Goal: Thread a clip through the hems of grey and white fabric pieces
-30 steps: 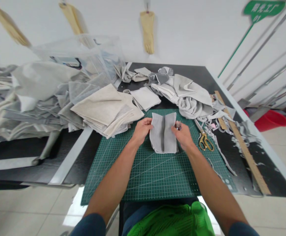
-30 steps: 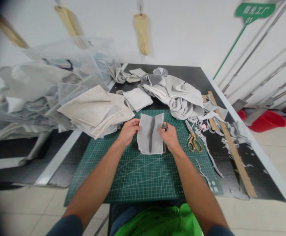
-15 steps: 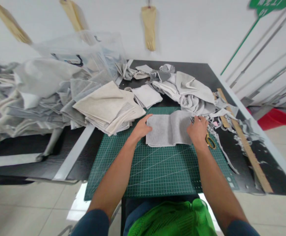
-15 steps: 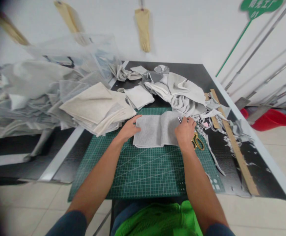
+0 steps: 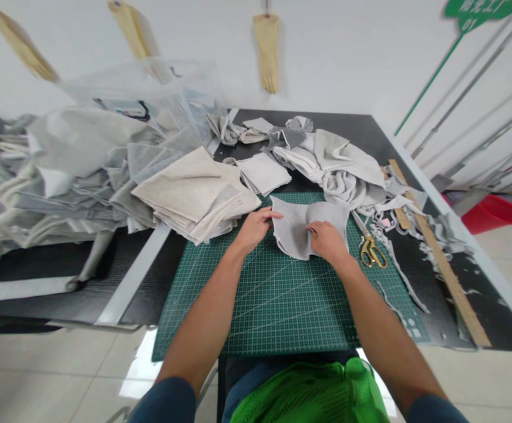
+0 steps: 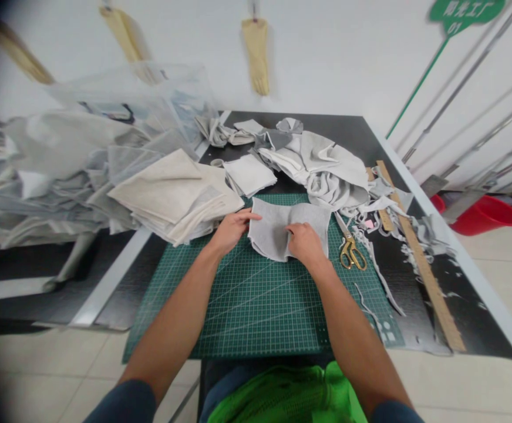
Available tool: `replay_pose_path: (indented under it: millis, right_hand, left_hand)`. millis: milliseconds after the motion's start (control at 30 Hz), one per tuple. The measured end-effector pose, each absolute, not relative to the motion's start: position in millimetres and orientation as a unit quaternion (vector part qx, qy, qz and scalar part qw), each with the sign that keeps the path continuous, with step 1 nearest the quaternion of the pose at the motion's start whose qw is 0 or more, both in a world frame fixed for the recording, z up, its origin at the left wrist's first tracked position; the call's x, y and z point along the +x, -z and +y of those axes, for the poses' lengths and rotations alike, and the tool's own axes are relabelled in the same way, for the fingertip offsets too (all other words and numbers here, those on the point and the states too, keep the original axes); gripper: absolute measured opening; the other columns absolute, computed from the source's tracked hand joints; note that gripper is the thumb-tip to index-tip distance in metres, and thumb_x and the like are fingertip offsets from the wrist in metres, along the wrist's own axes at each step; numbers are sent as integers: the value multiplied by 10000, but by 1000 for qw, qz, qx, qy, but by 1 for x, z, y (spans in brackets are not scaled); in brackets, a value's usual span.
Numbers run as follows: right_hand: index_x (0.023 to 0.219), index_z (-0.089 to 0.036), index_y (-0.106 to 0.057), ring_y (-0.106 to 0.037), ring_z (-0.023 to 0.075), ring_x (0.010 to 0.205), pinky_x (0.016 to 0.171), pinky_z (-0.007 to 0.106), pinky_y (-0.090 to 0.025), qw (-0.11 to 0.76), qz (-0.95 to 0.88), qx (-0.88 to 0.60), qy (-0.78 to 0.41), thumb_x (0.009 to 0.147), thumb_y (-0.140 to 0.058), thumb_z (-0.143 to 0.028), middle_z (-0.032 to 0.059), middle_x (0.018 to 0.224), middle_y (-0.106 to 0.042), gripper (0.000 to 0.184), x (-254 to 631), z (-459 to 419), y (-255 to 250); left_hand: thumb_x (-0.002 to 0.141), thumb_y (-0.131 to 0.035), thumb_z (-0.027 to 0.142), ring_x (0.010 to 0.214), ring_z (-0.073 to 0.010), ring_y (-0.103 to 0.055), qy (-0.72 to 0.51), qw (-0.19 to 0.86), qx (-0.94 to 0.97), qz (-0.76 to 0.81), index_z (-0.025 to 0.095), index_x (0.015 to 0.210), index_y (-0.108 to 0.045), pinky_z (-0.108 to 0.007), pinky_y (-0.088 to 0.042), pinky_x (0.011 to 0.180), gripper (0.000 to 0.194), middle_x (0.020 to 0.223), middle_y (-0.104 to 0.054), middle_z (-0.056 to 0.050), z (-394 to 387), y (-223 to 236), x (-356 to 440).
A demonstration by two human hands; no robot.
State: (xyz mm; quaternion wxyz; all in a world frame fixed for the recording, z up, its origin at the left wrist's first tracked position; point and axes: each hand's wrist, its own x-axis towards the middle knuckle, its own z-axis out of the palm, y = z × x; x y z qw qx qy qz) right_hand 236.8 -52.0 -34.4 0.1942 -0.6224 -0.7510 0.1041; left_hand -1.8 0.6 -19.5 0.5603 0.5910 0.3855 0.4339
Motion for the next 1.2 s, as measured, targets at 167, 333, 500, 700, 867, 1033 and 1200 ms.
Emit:
replay_pose_path:
  millis: [167,333,500,700,867,1033,1200]
  right_hand:
    - [1126,-185,-780,-710,267,1054,980,355,-484,206,-728,-640,-135,870,-490,-67,118,1157,-778,405,240,-52,32]
    - [1122,-193,-770,-706,251,1052,972,365,-497,341,-682,-622,-180,925,-495,-183,101,1142,-777,338,233,-57,17]
    - [1158,-186,-730,-634,178,713,658,298,-492,470,-575,-542,-394,953,-558,-533,65,925,-760,438,216,-70,-1]
    - [1017,-176,-728,-573,165,673,593,276,-433,464,-536,-530,-465,838,-700,-603,39,804,-701,464,202,-77,-3]
    - [975,-190,-696,-588,178,738,687,295,-473,516,-509,-557,-405,788,-748,-480,50,879,-715,349,200,-74,4]
    - [938,-192,-693,-538,165,686,663,298,-455,519,-520,-583,-347,805,-714,-453,51,878,-711,294,200,-74,-2]
    - [883,-200,-688,-549,168,714,685,297,-452,528,-534,-564,-343,816,-721,-450,41,859,-709,260,198,-76,-5]
  left_hand:
    - [643,-714,88,1423,-337,-455,-358,427,735,387,218,911,-806,-501,-370,1187,312,1547,-480,-95,-9,8,0]
    - [754,-786,275,1551,-377,-209,-369,273,801,386,208,696,-752,-579,-116,1273,94,1621,-429,-50,-21,-9,2]
    - [766,-708,249,1035,-280,-648,-382,343,779,359,210,559,-600,-441,-459,1039,237,995,-762,-82,-26,-14,5]
    - [801,-644,271,649,-146,-524,-341,316,793,394,188,616,-567,-284,-404,664,217,645,-595,-4,-28,-8,6]
    - [833,-649,220,807,-163,-618,-385,357,756,390,202,940,-648,-279,-466,796,108,869,-674,-14,-28,-6,9]
    - [893,-564,155,1103,-212,-635,-412,372,760,339,217,1136,-677,-342,-459,1036,275,1126,-684,-68,-28,-7,12]
    - [840,-588,95,1102,-227,-639,-378,356,785,337,229,1054,-771,-374,-468,1053,312,1126,-693,-73,-29,-9,14]
